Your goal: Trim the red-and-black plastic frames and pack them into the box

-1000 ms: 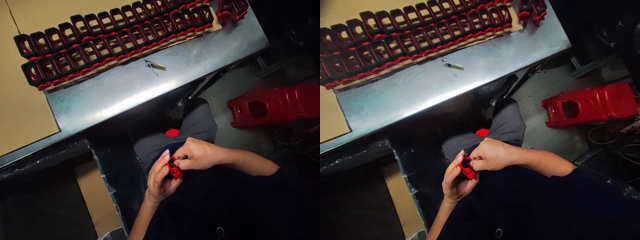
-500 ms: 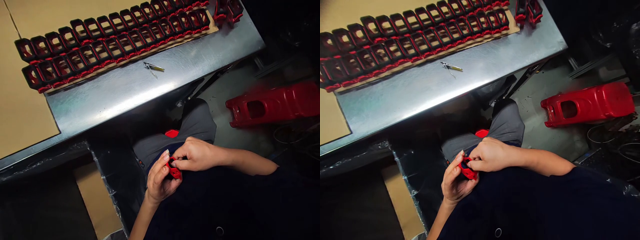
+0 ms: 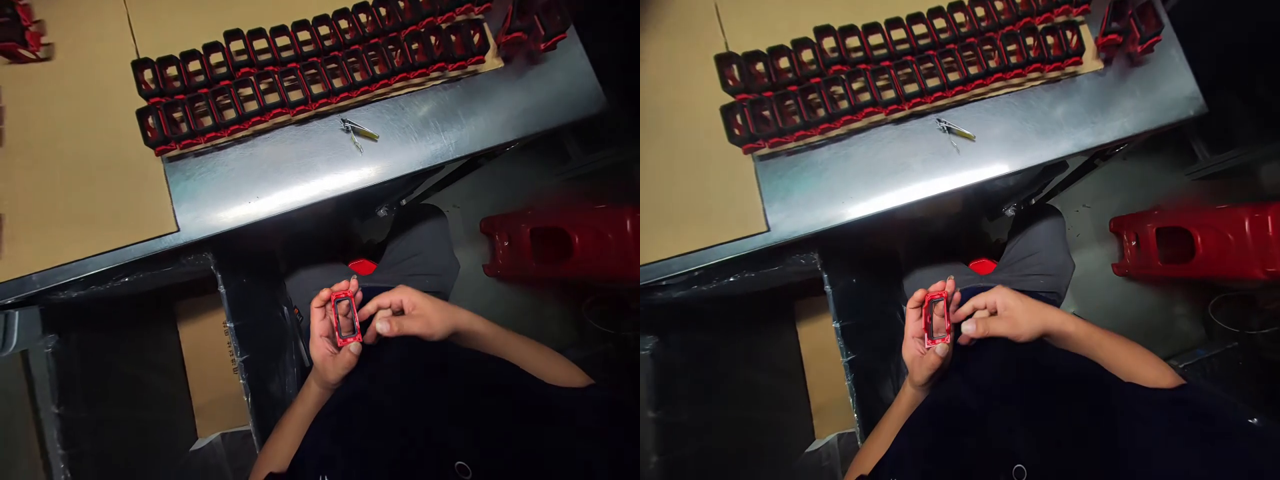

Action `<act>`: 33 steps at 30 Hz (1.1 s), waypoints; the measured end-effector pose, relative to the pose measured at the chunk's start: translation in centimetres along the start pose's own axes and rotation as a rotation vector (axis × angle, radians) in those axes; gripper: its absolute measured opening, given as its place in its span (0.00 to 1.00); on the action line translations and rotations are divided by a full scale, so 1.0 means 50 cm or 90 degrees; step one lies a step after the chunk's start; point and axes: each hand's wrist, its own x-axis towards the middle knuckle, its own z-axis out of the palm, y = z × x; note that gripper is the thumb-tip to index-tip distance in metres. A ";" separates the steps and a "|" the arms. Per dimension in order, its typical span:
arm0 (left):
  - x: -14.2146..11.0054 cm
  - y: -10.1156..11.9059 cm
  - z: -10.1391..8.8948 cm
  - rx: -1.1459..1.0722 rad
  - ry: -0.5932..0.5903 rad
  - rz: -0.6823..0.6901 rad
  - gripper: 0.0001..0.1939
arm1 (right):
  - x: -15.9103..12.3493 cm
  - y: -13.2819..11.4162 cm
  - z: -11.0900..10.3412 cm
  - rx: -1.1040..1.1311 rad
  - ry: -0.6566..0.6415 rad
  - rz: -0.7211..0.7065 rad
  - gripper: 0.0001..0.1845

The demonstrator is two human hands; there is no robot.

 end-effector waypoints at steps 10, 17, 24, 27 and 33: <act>-0.002 -0.001 0.001 0.014 -0.039 -0.043 0.35 | 0.011 0.005 0.025 -0.024 0.017 -0.019 0.23; 0.002 -0.008 -0.003 0.067 -0.060 -0.024 0.37 | 0.016 0.009 0.026 0.042 0.018 -0.033 0.25; 0.006 -0.013 -0.018 0.189 -0.076 0.078 0.40 | 0.026 0.029 0.026 0.218 0.007 0.016 0.33; 0.008 -0.013 -0.020 0.155 -0.082 0.044 0.40 | 0.030 0.036 0.023 0.239 0.010 0.045 0.33; 0.004 0.033 -0.026 0.002 0.017 -0.092 0.25 | 0.065 0.031 0.040 0.264 -0.045 0.075 0.28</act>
